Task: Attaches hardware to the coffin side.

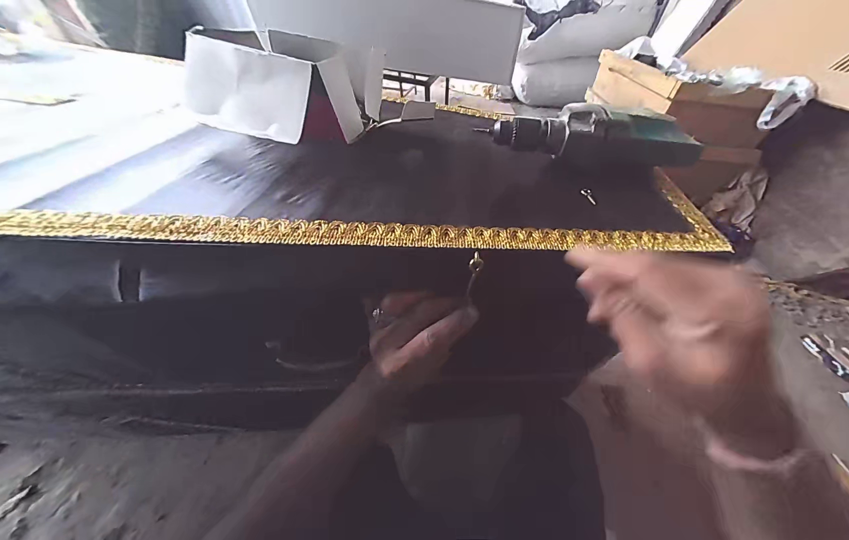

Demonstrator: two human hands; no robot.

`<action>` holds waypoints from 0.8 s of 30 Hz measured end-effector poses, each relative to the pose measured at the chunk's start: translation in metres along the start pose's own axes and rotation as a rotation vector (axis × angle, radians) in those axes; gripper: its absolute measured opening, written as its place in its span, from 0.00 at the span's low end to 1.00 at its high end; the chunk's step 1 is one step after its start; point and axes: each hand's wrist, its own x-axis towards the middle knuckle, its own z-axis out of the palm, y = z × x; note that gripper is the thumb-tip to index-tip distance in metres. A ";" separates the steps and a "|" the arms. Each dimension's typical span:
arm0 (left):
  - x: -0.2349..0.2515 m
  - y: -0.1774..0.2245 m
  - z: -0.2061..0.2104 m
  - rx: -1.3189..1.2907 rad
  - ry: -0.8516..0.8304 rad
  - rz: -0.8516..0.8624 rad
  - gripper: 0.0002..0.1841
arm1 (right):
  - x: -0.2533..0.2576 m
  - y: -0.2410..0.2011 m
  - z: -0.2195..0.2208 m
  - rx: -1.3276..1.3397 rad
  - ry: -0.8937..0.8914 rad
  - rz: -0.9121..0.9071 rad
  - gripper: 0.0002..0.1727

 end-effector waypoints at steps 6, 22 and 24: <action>-0.002 0.001 0.001 -0.030 0.040 -0.017 0.04 | 0.121 0.149 -0.058 -0.554 -0.579 0.105 0.52; 0.003 -0.004 -0.002 -0.029 0.034 0.022 0.02 | 0.148 0.187 -0.039 -0.221 -0.825 0.223 0.43; 0.003 -0.003 0.000 -0.044 0.042 0.018 0.03 | 0.141 0.181 -0.043 0.051 -0.822 0.258 0.28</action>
